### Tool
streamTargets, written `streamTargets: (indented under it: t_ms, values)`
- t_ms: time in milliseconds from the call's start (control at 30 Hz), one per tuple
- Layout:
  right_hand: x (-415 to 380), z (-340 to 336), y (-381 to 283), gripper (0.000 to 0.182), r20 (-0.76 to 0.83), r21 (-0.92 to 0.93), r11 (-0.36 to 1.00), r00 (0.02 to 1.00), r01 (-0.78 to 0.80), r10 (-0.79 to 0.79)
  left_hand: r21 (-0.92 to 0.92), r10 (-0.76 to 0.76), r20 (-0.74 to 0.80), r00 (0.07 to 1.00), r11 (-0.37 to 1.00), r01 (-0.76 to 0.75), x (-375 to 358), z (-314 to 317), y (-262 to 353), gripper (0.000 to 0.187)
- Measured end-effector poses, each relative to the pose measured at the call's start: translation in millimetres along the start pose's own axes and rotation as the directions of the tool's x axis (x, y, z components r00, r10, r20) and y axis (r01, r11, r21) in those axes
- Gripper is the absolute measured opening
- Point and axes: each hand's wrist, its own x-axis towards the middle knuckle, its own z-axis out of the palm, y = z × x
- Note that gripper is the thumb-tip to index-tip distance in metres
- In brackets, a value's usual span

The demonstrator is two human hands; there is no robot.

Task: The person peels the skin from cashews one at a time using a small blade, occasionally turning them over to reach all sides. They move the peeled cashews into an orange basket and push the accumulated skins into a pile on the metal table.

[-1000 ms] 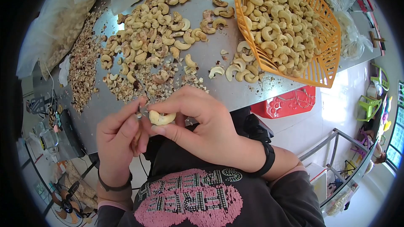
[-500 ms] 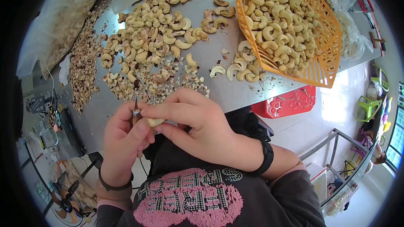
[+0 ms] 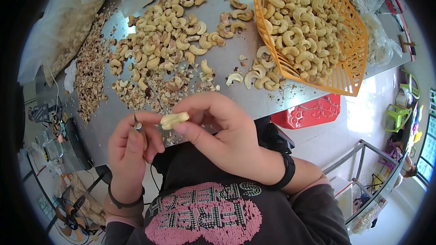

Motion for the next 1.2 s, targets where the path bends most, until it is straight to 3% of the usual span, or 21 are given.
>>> streamTargets:
  t_ms: [133, 200, 267, 333, 367, 433, 467, 533, 600, 667, 733, 800, 867, 933, 967, 1033, 1067, 1133, 1200]
  values:
    - [2.1, -11.3, -13.6, 0.023, -0.056, -0.043, 0.998, 0.997, 0.044, -0.046, 0.063, 0.056, -0.03, 0.998, 0.997, -0.055, -0.3, -0.5, -0.6, 0.032]
    - [3.8, -22.6, -26.5, 0.025, -0.167, -0.214, 0.951, 0.951, 0.222, -0.26, 0.066, 0.063, -0.037, 0.997, 0.996, -0.061, -1.2, -0.8, -1.0, 0.031]
    - [9.4, -31.2, -37.5, 0.026, -0.332, -0.308, 0.884, 0.83, 0.353, -0.447, 0.073, 0.067, -0.047, 0.997, 0.995, -0.064, -1.7, -2.7, -1.3, 0.03]
    - [15.4, -44.4, -47.2, 0.03, -0.441, -0.517, 0.777, 0.667, 0.358, -0.601, 0.097, 0.066, -0.078, 0.995, 0.994, -0.058, -1.7, -4.2, -1.3, 0.029]
    - [20.0, -49.3, -48.2, 0.03, -0.441, -0.519, 0.775, 0.664, 0.359, -0.603, 0.098, 0.069, -0.076, 0.995, 0.993, -0.061, -1.2, -4.0, -1.1, 0.029]
    - [27.2, -56.3, -47.7, 0.031, -0.299, -0.837, 0.452, 0.434, 0.308, -0.85, 0.093, 0.079, -0.093, 0.993, 0.993, -0.07, -0.4, -4.4, 0.0, 0.029]
    - [24.9, -58.0, -46.8, 0.031, -0.3, -0.835, 0.453, 0.432, 0.312, -0.851, 0.098, 0.082, -0.095, 0.992, 0.993, -0.072, -0.1, -4.7, 1.3, 0.029]
    - [16.9, -58.5, -43.7, 0.036, -0.244, -0.749, 0.538, 0.594, 0.387, -0.767, 0.105, 0.063, -0.118, 0.991, 0.993, -0.051, -0.4, -5.3, 5.1, 0.026]
    - [14.8, -51.9, -39.6, 0.033, -0.203, -0.731, 0.533, 0.611, 0.426, -0.765, 0.15, 0.073, -0.156, 0.985, 0.987, -0.05, 0.7, -5.7, 9.3, 0.023]
    - [8.5, -46.4, -34.6, 0.028, -0.084, -0.664, 0.602, 0.755, 0.444, -0.65, 0.193, 0.085, -0.196, 0.977, 0.98, -0.046, 3.2, -8.3, 12.4, 0.021]
    - [8.1, -40.8, -28.9, 0.024, -0.017, -0.615, 0.64, 0.804, 0.461, -0.595, 0.3, 0.101, -0.233, 0.967, 0.954, -0.027, 7.8, -15.7, 15.5, 0.018]
    - [8.1, -34.6, -26.0, 0.023, -0.019, -0.593, 0.689, 0.849, 0.416, -0.528, 0.409, 0.116, -0.237, 0.965, 0.913, -0.009, 13.7, -22.8, 18.4, 0.018]
    - [8.6, -28.3, -20.9, 0.022, -0.068, -0.468, 0.847, 0.946, 0.25, -0.316, 0.512, 0.131, -0.244, 0.961, 0.859, 0.013, 21.5, -27.0, 19.6, 0.018]
    - [8.2, -26.7, -14.5, 0.02, -0.058, -0.477, 0.846, 0.951, 0.24, -0.302, 0.682, 0.221, -0.168, 0.961, 0.729, -0.049, 33.5, -29.8, 15.6, 0.021]
    - [7.3, -25.0, -12.2, 0.019, -0.053, -0.461, 0.863, 0.964, 0.208, -0.26, 0.684, 0.224, -0.171, 0.96, 0.727, -0.048, 40.1, -30.2, 13.3, 0.021]
    - [6.0, -21.3, -8.9, 0.017, -0.033, -0.438, 0.883, 0.979, 0.169, -0.203, 0.808, 0.388, -0.08, 0.918, 0.565, -0.169, 54.0, -29.2, 9.0, 0.022]
    - [4.8, -20.4, -9.6, 0.017, -0.031, -0.436, 0.883, 0.978, 0.172, -0.206, 0.809, 0.391, -0.081, 0.917, 0.563, -0.169, 60.4, -28.4, 8.6, 0.022]
    - [1.6, -19.2, -11.3, 0.017, 0.043, -0.402, 0.913, 0.997, 0.07, -0.057, 0.912, 0.487, 0.001, 0.874, 0.357, -0.2, 70.6, -26.7, 7.7, 0.022]
    - [1.7, -17.5, -11.3, 0.014, 0.049, -0.391, 0.918, 0.997, 0.072, -0.057, 0.936, 0.482, 0.034, 0.876, 0.291, -0.197, 77.5, -26.2, 5.3, 0.022]
